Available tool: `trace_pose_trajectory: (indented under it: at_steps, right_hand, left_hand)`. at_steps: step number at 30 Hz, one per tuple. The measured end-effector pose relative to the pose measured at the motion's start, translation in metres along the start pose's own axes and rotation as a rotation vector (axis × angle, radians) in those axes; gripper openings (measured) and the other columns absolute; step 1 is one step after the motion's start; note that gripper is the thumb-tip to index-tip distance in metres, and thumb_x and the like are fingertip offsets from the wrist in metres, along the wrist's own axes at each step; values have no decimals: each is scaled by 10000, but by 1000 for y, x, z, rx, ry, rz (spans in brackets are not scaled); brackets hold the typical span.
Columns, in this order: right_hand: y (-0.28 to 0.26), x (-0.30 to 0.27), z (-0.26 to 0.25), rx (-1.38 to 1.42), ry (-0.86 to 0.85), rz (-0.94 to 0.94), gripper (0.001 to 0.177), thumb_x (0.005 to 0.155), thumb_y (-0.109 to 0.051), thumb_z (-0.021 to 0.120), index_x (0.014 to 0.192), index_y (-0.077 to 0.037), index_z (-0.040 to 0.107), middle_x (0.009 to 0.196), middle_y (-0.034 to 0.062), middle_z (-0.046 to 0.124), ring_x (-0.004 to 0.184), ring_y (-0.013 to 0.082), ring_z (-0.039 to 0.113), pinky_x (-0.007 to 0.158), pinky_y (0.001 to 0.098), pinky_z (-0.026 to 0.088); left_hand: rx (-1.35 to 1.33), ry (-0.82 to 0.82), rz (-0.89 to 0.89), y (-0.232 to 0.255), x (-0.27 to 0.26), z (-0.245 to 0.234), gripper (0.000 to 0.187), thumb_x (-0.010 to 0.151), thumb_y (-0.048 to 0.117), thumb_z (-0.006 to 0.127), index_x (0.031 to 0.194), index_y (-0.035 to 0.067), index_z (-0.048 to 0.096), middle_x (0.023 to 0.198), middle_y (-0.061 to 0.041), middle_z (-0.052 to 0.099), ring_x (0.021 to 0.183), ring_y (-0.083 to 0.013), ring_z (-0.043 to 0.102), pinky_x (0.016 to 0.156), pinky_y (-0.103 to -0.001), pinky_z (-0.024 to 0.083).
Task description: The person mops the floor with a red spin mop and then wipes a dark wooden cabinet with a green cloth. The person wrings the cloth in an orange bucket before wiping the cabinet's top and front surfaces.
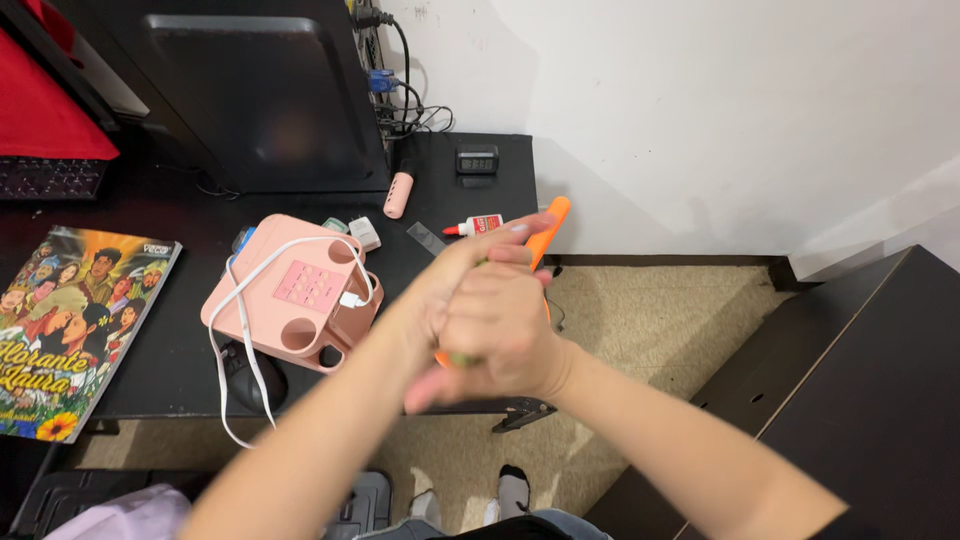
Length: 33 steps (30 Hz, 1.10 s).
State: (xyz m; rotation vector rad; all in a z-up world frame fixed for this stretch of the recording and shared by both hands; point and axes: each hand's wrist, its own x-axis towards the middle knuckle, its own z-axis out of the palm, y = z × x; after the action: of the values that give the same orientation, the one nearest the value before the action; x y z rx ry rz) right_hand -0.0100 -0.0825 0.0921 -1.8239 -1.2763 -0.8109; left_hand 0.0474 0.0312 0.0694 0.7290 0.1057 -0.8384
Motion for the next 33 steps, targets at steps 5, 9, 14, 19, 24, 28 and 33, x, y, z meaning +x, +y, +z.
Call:
trace_pose_trajectory:
  at_steps: [5,9,14,19,24,28,33]
  right_hand:
    - [17,-17,11,-90,-264,-168,494,839,-430,829,603,-129,515,641,29,531,647,240,567,692,365,462]
    - [41,-37,30,-218,-331,-211,424,896,-328,800,608,-161,537,648,4,561,660,201,592,723,351,492]
    - [61,-65,49,-281,-377,-214,391,909,-309,781,615,-165,568,623,-11,578,639,173,624,678,340,513]
    - [72,-81,59,-265,-390,-214,322,910,-283,739,651,-161,591,740,-3,639,742,166,661,711,333,539]
    - [72,-83,65,-344,-297,-288,189,885,-294,688,777,-142,656,935,23,688,926,179,670,772,347,552]
    - [65,-78,46,-218,-545,-123,364,1012,-378,718,797,-111,597,901,55,642,924,240,633,784,402,532]
    - [34,-68,-3,-274,-146,121,113,984,-191,652,944,-105,591,1039,79,645,1061,310,616,912,435,518]
  left_hand:
    - [287,-450,-190,24,28,-12,325,1057,136,509,1346,36,621,639,91,440,518,-7,378,471,-200,364]
    - [745,-168,-230,17,67,-31,307,984,68,469,1205,63,683,619,72,404,502,-50,327,447,-249,293]
    - [1108,69,-239,-1,93,-44,256,996,114,473,1065,92,718,656,6,500,553,-98,409,498,-290,371]
    - [1285,226,-233,-12,105,-48,306,937,1,461,1069,83,725,865,-87,649,758,-176,589,705,-347,504]
    - [1399,289,-152,-19,105,-61,316,902,-27,496,1098,92,714,987,-88,702,893,-190,666,796,-343,523]
    - [1259,267,-4,-10,101,-57,247,968,133,538,1185,89,648,935,-129,693,843,-224,672,709,-364,536]
    - [761,161,-56,13,76,-32,322,983,356,608,1167,94,639,975,-46,671,853,-170,650,689,-364,576]
